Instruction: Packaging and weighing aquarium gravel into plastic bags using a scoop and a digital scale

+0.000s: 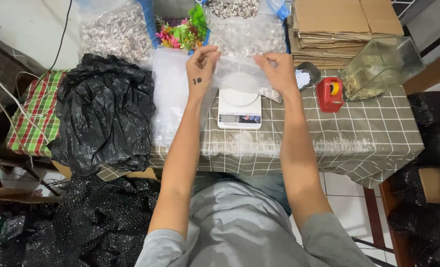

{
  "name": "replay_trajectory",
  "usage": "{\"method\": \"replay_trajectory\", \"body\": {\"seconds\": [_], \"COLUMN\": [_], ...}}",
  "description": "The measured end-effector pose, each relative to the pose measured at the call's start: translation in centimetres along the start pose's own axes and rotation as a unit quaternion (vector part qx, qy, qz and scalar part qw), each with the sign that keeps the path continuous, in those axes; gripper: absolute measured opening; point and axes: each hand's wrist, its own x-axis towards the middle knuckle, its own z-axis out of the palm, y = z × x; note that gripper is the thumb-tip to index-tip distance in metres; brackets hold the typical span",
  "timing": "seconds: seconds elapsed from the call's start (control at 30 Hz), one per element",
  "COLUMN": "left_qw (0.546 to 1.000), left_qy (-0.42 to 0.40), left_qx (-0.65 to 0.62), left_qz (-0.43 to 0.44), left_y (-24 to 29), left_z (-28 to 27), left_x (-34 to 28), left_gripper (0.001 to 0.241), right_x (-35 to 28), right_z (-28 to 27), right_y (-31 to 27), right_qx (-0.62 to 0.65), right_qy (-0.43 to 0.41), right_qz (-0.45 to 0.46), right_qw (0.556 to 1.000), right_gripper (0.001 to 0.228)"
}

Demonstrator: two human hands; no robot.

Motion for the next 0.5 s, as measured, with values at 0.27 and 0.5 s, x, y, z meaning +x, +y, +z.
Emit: {"method": "replay_trajectory", "body": {"seconds": [0.27, 0.5], "left_qw": [0.997, 0.995], "left_qy": [-0.01, -0.101], "left_qx": [-0.064, -0.006], "left_qz": [-0.052, 0.013], "left_y": [0.7, 0.0], "left_z": [-0.6, -1.5], "left_x": [-0.1, 0.5], "left_gripper": [0.021, 0.023], "right_x": [0.0, -0.2], "right_z": [0.2, -0.3], "right_y": [1.0, 0.0], "right_qx": [0.02, 0.035], "right_qy": [0.014, 0.025], "right_qz": [0.014, 0.053], "right_qw": [1.0, 0.998], "right_gripper": [0.047, 0.051]}}
